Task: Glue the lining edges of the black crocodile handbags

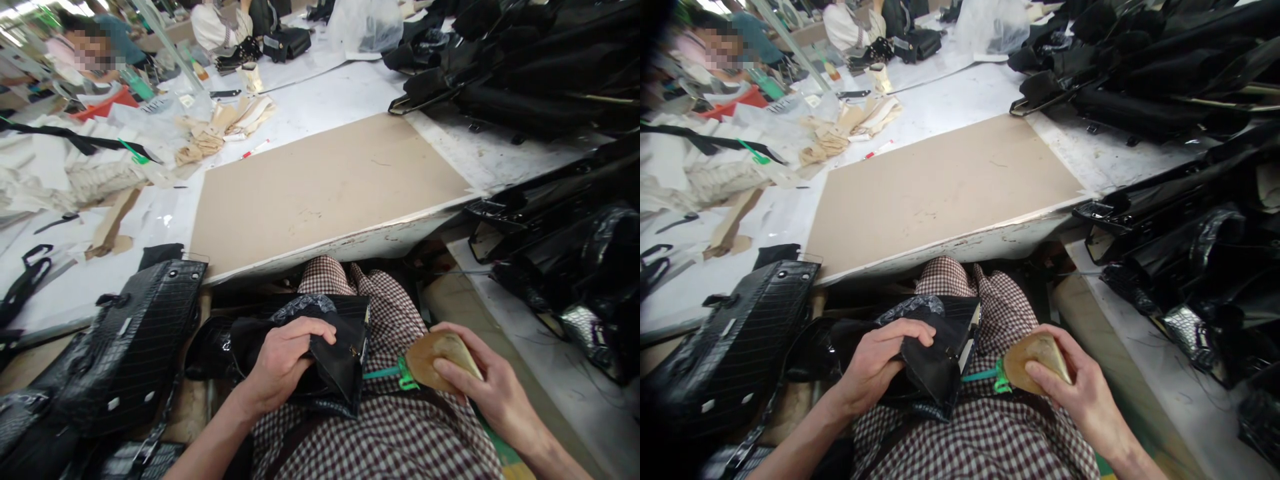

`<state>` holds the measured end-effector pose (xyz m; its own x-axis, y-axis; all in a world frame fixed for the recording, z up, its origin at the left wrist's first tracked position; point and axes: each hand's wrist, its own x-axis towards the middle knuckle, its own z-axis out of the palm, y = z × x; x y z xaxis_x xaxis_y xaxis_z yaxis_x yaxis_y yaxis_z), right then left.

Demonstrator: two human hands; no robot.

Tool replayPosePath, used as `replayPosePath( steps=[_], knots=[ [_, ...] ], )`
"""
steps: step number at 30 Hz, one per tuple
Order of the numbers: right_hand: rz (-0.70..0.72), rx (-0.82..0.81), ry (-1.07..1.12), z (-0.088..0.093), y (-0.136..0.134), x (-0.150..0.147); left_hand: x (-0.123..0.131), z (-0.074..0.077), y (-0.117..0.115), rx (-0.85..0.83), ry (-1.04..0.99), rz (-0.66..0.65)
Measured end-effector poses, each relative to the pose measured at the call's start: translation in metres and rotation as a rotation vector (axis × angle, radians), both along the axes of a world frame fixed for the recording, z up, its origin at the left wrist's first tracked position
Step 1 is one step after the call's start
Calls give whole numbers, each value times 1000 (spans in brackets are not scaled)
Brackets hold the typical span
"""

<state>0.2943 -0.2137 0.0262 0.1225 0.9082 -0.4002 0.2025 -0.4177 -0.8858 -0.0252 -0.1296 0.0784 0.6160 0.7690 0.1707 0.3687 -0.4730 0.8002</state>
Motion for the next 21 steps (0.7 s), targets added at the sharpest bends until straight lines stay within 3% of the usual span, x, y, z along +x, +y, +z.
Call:
replayPosePath(
  steps=[5,15,18,21],
  knots=[
    [97,9,15,-5,-11,2,-2,0,1,-46,-14,26],
    [-190,132,-180,-8,11,-5,-2,1,2,-107,-23,72],
    [-211,136,-184,-9,14,-5,-3,0,2,-120,-20,73],
    [-132,88,-147,-5,9,-2,-3,0,2,-117,-17,73]
  ],
)
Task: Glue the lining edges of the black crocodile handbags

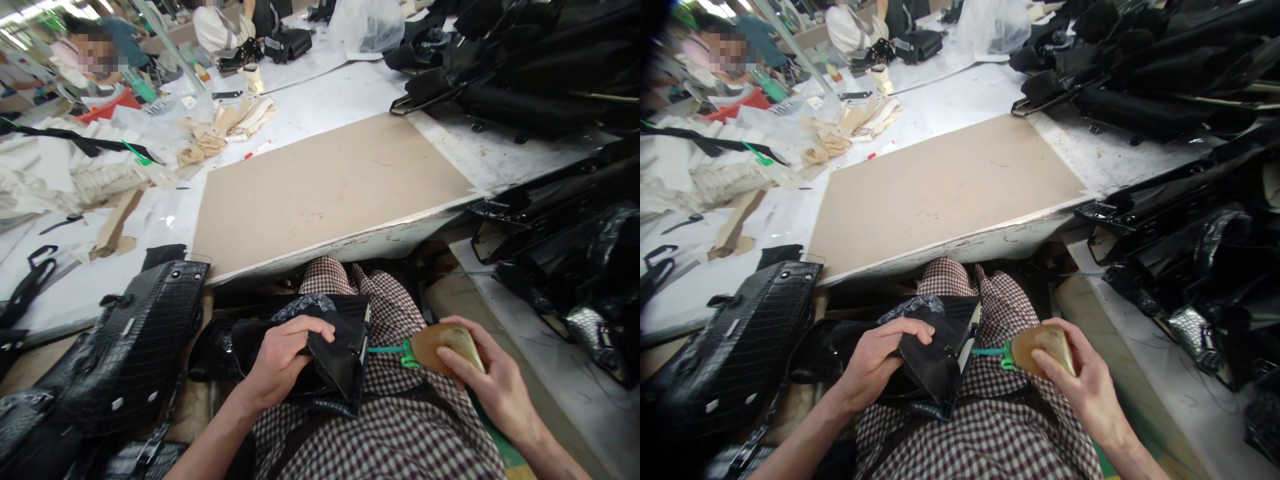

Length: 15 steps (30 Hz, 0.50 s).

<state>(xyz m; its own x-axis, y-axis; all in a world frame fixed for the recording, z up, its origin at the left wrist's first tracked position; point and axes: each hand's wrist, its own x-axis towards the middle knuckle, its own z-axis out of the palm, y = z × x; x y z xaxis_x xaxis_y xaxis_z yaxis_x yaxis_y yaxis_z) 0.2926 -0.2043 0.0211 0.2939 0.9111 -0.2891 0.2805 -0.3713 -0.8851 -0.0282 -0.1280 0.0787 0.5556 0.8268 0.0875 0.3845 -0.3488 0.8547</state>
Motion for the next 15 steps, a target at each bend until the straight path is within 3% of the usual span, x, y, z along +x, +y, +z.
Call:
replayPosePath(
  steps=[5,15],
  knots=[
    [113,-83,138,5,-11,1,2,1,0,34,2,-26],
    [140,-81,174,1,-10,0,2,-1,-1,9,-2,-9]
  ],
)
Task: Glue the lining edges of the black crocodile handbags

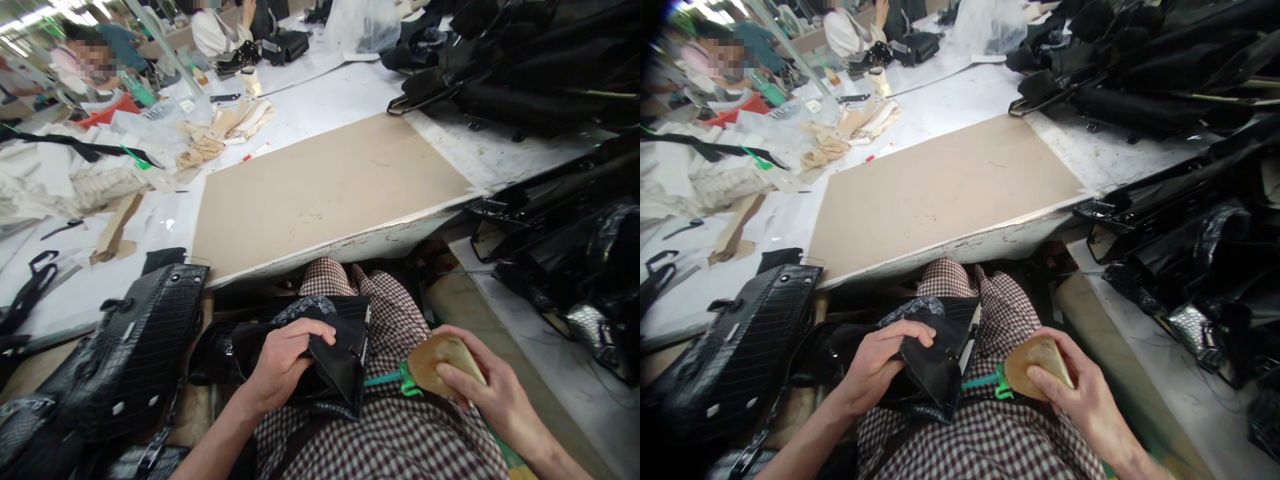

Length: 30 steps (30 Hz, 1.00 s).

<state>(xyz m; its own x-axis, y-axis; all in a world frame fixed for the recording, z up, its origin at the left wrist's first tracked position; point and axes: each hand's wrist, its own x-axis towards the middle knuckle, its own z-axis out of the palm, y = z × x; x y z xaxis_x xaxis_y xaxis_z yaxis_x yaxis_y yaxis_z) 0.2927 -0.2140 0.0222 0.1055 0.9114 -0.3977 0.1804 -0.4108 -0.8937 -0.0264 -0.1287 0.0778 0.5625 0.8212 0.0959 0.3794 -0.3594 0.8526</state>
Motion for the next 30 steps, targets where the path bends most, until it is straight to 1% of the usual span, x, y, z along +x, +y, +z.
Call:
replayPosePath(
  steps=[6,12,18,25,27,30],
  knots=[
    [-140,41,-92,-1,5,-1,-1,5,3,2,14,33],
    [-72,-12,77,-3,-4,-4,-1,6,3,0,17,54],
    [-175,57,-89,-5,5,-5,-2,3,1,-19,18,48],
    [-250,84,-138,-7,16,-11,-3,2,1,-19,0,36],
    [-250,95,-136,-7,15,-11,-2,3,2,-13,5,38],
    [-212,110,-128,-5,10,-8,-1,5,3,-1,10,47]
  ],
)
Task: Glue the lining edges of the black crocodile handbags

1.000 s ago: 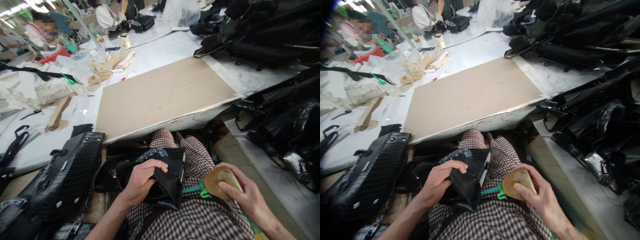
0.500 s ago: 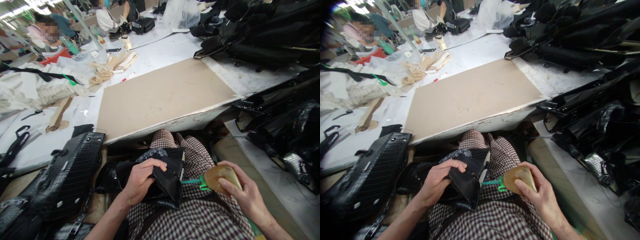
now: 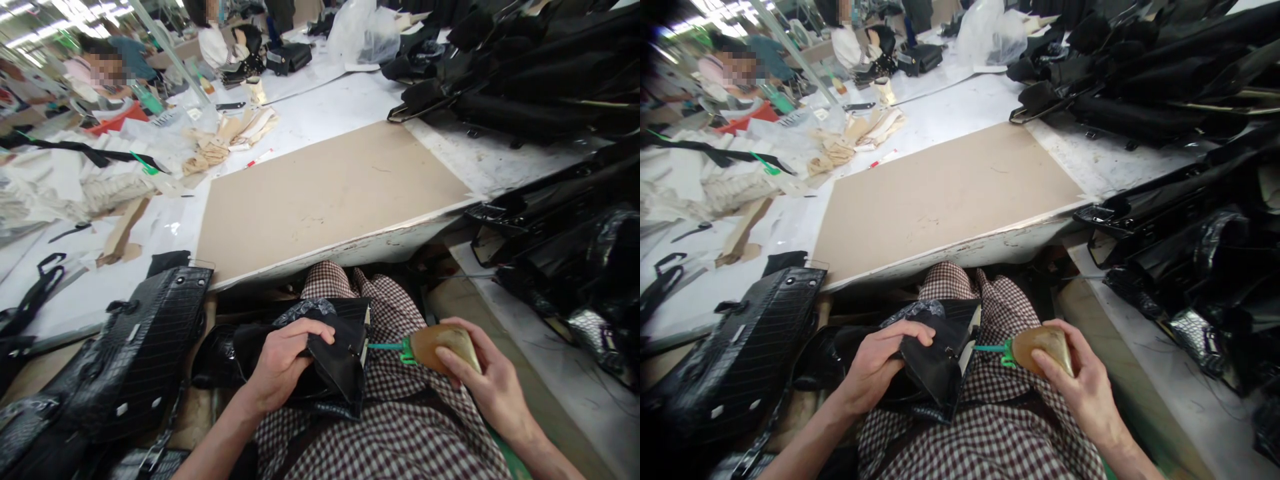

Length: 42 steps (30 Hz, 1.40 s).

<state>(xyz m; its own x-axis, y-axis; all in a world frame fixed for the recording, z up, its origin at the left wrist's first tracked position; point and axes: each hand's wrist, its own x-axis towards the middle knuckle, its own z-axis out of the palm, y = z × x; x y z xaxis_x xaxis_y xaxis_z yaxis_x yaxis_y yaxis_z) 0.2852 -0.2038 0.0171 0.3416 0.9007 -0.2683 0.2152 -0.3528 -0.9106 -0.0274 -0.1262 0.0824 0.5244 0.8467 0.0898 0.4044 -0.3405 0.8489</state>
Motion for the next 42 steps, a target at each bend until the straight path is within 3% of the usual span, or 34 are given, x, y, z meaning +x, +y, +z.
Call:
replayPosePath(
  steps=[4,7,11,18,21,23,27,30,37,42],
  knots=[
    [42,-67,136,4,-7,0,1,0,0,14,6,-11],
    [9,-152,519,6,-9,-5,-1,-1,0,12,9,-21],
    [-199,-216,1039,-1,-9,-4,-4,2,1,94,59,-12],
    [-575,-45,1620,-1,-12,12,-7,12,1,337,459,173],
    [-593,28,1616,9,-13,14,-6,22,12,217,433,252],
    [-553,33,1540,15,-12,13,-4,34,23,118,301,377],
    [-489,21,1396,28,-9,8,1,63,43,-283,-283,778],
    [-490,35,1367,39,-5,-1,3,75,48,-500,-563,939],
    [-429,141,1409,52,-3,-10,-1,67,40,-572,-732,1043],
    [-353,222,1303,56,-13,-2,2,61,39,-653,-893,1042]
  ],
)
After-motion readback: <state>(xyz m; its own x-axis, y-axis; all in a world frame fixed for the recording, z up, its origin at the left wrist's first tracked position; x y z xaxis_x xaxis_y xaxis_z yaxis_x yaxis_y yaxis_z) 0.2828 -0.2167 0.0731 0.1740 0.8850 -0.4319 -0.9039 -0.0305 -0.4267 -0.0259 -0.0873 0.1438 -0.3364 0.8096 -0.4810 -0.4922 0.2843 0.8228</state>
